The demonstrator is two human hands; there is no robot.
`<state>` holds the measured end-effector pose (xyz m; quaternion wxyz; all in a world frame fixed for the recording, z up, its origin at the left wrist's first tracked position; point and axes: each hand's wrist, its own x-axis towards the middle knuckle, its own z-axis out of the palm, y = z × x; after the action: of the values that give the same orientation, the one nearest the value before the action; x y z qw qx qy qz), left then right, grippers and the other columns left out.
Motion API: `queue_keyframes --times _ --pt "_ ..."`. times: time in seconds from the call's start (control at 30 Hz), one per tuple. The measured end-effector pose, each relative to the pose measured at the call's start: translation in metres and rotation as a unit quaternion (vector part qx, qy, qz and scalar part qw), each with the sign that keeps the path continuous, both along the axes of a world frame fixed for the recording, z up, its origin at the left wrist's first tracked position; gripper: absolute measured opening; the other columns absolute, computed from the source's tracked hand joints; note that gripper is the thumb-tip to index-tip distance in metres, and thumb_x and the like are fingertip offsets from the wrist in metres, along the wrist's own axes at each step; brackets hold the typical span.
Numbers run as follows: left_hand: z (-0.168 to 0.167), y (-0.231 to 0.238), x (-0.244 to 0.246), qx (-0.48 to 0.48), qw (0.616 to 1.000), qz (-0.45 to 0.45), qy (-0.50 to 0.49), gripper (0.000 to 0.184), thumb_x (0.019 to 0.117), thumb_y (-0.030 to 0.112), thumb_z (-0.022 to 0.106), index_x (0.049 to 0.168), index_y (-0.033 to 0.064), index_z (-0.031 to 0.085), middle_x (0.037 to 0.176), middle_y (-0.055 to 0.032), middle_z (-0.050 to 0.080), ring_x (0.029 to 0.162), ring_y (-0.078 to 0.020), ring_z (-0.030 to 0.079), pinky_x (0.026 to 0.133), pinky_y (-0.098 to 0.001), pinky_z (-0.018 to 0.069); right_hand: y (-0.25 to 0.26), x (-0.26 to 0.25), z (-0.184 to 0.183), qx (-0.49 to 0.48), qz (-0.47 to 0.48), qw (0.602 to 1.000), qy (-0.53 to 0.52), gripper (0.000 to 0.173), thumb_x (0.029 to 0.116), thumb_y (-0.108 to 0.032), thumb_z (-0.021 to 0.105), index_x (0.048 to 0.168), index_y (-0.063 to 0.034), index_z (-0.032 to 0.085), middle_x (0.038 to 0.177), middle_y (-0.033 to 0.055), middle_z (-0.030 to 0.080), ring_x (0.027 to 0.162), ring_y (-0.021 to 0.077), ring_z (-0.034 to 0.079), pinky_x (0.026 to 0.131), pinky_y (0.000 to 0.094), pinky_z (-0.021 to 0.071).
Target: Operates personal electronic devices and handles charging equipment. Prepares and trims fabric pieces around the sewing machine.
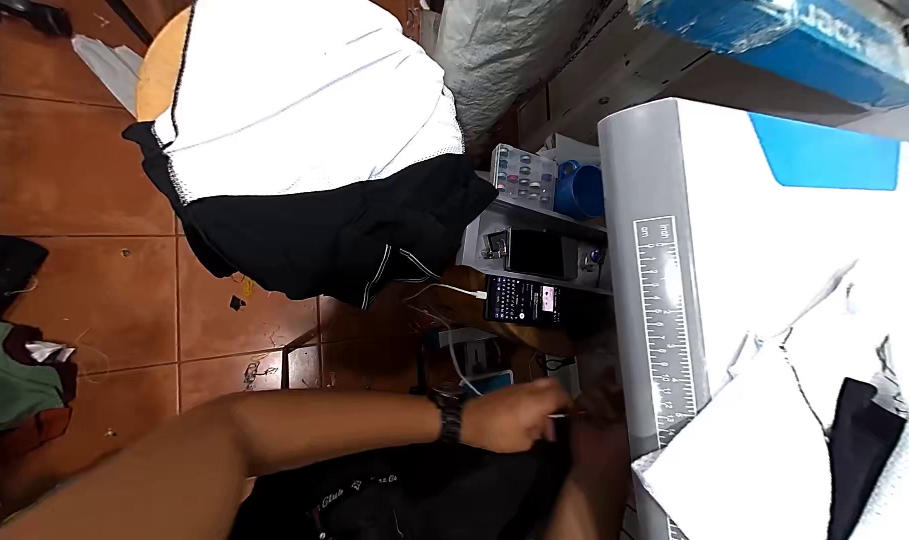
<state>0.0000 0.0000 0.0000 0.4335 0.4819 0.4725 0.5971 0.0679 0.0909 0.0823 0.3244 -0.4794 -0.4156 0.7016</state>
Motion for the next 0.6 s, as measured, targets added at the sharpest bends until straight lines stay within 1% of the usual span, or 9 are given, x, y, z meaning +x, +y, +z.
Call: queue_keyframes --times 0.03,0.07,0.13,0.17,0.23,0.3,0.43,0.5,0.6 --pt "-0.003 -0.013 -0.014 -0.053 0.996 -0.039 -0.057 0.031 0.1011 0.002 0.053 0.131 -0.0045 0.056 0.125 -0.0194 0.063 0.097 -0.0247 0.070 0.088 -0.0414 0.0597 -0.002 0.015 -0.018 0.027 0.044 0.999 -0.011 0.035 0.1117 -0.019 0.024 0.097 -0.0160 0.055 0.059 -0.0143 0.051 0.045 -0.0047 0.045 0.045 0.0114 0.0413" --pt "-0.007 -0.025 -0.026 -0.116 0.981 -0.082 -0.134 0.035 0.1060 0.009 0.048 0.138 -0.0045 0.050 0.127 -0.0191 0.063 0.098 -0.0244 0.071 0.087 -0.0412 0.0607 -0.007 0.027 -0.031 0.050 0.082 0.994 -0.045 0.031 0.1116 -0.019 0.025 0.106 -0.0142 0.055 0.063 -0.0136 0.055 0.047 -0.0048 0.046 0.045 0.0108 0.0407" --pt "-0.018 -0.041 -0.040 -0.212 0.931 -0.104 -0.279 0.047 0.1105 0.028 0.041 0.148 -0.0003 0.041 0.131 -0.0190 0.064 0.109 -0.0244 0.069 0.095 -0.0414 0.0556 -0.031 0.041 -0.041 0.080 0.167 0.976 -0.116 0.032 0.1119 -0.022 0.020 0.119 -0.0078 0.048 0.065 -0.0110 0.055 0.046 -0.0033 0.044 0.044 0.0127 0.0390" --pt "-0.022 -0.046 -0.043 -0.219 0.912 -0.082 -0.337 0.053 0.1107 0.035 0.039 0.152 0.0022 0.037 0.135 -0.0180 0.062 0.113 -0.0237 0.067 0.099 -0.0404 0.0542 -0.044 0.044 -0.043 0.101 0.204 0.966 -0.121 0.033 0.1112 -0.020 0.021 0.120 -0.0029 0.048 0.067 -0.0068 0.059 0.047 -0.0014 0.047 0.044 0.0142 0.0406" --pt "-0.018 -0.051 -0.046 -0.157 0.880 -0.037 -0.446 0.061 0.1108 0.045 0.029 0.156 0.0047 0.030 0.140 -0.0169 0.059 0.118 -0.0248 0.066 0.103 -0.0408 0.0532 -0.074 0.042 -0.040 0.136 0.278 0.944 -0.113 0.034 0.1107 -0.018 0.026 0.119 0.0026 0.052 0.071 -0.0006 0.065 0.050 0.0008 0.051 0.046 0.0162 0.0421" --pt "0.003 -0.059 -0.050 -0.108 0.847 0.001 -0.520 0.065 0.1105 0.051 0.017 0.149 0.0040 0.041 0.135 -0.0171 0.063 0.113 -0.0266 0.069 0.098 -0.0408 0.0562 -0.101 0.037 -0.032 0.169 0.346 0.915 -0.122 0.033 0.1103 -0.017 0.032 0.119 0.0048 0.055 0.075 0.0010 0.067 0.053 0.0022 0.052 0.048 0.0186 0.0442" --pt "0.036 -0.084 -0.065 -0.099 0.834 0.045 -0.541 0.060 0.1119 0.046 0.013 0.146 0.0072 0.044 0.114 -0.0162 0.068 0.089 -0.0255 0.072 0.083 -0.0388 0.0611 -0.141 0.026 -0.020 0.212 0.411 0.879 -0.117 0.031 0.1109 -0.019 0.039 0.120 0.0039 0.056 0.079 0.0016 0.069 0.055 0.0045 0.055 0.050 0.0213 0.0479" --pt "0.043 -0.100 -0.069 -0.092 0.842 0.031 -0.530 0.057 0.1120 0.045 0.015 0.143 0.0092 0.047 0.110 -0.0158 0.067 0.088 -0.0260 0.071 0.082 -0.0396 0.0614 -0.160 0.024 -0.019 0.208 0.389 0.892 -0.095 0.028 0.1102 -0.019 0.041 0.115 0.0031 0.057 0.077 0.0023 0.068 0.056 0.0046 0.055 0.051 0.0203 0.0469" --pt "0.051 -0.126 -0.069 -0.099 0.858 0.024 -0.504 0.052 0.1115 0.044 0.021 0.137 0.0122 0.052 0.111 -0.0143 0.066 0.095 -0.0267 0.070 0.086 -0.0412 0.0600 -0.188 0.025 -0.023 0.173 0.337 0.923 -0.061 0.028 0.1107 -0.021 0.039 0.108 0.0022 0.056 0.076 0.0016 0.067 0.058 0.0022 0.055 0.053 0.0174 0.0458"
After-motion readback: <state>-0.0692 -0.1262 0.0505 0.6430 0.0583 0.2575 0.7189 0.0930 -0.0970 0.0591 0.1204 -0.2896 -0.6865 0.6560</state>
